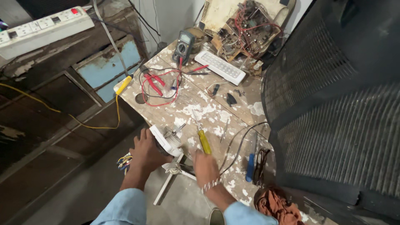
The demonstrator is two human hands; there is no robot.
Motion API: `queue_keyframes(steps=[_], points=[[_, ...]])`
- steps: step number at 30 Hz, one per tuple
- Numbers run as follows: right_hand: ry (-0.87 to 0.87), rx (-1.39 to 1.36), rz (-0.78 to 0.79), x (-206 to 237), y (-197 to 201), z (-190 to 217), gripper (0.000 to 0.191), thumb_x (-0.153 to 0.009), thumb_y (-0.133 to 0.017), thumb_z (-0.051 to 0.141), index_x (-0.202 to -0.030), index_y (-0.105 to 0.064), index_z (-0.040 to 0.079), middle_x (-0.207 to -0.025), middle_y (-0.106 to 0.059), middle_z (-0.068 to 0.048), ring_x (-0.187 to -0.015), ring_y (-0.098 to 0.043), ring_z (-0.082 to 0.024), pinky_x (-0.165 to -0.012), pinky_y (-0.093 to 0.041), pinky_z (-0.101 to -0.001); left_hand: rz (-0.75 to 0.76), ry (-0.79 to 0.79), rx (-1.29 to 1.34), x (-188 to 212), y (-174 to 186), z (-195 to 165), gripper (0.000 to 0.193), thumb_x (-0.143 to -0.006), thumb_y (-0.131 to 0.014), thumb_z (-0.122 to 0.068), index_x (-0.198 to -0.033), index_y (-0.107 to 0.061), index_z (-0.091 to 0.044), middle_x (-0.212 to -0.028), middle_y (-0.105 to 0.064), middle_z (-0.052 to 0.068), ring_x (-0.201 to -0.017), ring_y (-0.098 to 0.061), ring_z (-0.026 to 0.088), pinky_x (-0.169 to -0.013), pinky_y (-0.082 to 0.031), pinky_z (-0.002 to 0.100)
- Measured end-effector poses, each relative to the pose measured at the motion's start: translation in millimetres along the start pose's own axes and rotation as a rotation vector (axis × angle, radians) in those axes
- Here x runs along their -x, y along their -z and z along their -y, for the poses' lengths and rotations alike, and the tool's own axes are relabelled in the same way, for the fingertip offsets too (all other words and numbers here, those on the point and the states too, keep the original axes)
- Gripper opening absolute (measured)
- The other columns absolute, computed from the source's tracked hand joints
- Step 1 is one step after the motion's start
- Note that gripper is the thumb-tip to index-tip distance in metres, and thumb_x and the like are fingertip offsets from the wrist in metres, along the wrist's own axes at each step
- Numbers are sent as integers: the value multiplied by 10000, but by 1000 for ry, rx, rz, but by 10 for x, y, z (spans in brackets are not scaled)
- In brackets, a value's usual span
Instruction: The person uses a screwdriver to adjust components on a disassembled electrical motor mounted on a stand. They rotate the motor housing, manipulate internal parts, and wipe the assembly with a cloth while working at a cluttered workbench.
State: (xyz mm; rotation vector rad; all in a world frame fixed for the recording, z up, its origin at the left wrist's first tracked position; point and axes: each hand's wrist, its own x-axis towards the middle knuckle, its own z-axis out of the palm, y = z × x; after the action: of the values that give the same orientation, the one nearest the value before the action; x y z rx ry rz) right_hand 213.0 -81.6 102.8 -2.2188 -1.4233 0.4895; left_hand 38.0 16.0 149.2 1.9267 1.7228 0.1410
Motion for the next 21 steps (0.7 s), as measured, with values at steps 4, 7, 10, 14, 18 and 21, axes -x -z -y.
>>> queue_keyframes(steps=[4,7,10,14,18,21], points=[[78,71,30,79,88,-56,506,-1027,-501,401,-786,-703,4,-671,-655,-279,-678,-689,-463,-640,-554,-550,-62,-32,-10,12,-52,-24,1145,-438,-1001,-366,-1368,-404,-67,-1439,-423,98,-1323,-427,381,-980,-426,662],[67,-42,-74,-22,96,-77,497,-1045,-464,372,-824,-683,-15,-670,-647,-295,-683,-672,-483,-604,-525,-573,-61,-10,-12,25,-78,-17,1148,-442,-998,-376,-1374,-403,-68,-1424,-439,91,-1316,-437,380,-992,-414,673],[15,-13,47,-129,59,-76,589,-1051,-471,429,-770,-691,-40,-704,-651,-305,-727,-674,-492,-660,-532,-580,-44,-9,-15,21,-100,-24,1133,-447,-993,-367,-1371,-408,-70,-1414,-450,86,-1308,-449,377,-990,-420,671],[5,-18,193,-203,66,-85,625,-1044,-460,470,-785,-702,-45,-731,-652,-310,-755,-675,-496,-700,-524,-584,-66,-44,-6,47,-139,-26,1170,-402,-1003,-362,-1371,-410,-85,-1409,-453,79,-1310,-449,375,-992,-420,671],[12,-3,354,-441,188,-101,633,-1019,-455,518,-844,-699,-40,-727,-658,-314,-757,-683,-483,-702,-532,-560,-88,-39,-11,69,-158,-11,1159,-420,-1010,-384,-1367,-411,-86,-1406,-450,91,-1313,-438,387,-986,-408,685],[21,17,387,-582,240,-106,624,-1014,-433,523,-910,-685,-39,-748,-676,-293,-738,-700,-463,-698,-539,-535,-96,-56,-7,56,-175,-32,1181,-434,-1010,-374,-1396,-388,-84,-1398,-449,91,-1312,-430,386,-980,-396,692]])
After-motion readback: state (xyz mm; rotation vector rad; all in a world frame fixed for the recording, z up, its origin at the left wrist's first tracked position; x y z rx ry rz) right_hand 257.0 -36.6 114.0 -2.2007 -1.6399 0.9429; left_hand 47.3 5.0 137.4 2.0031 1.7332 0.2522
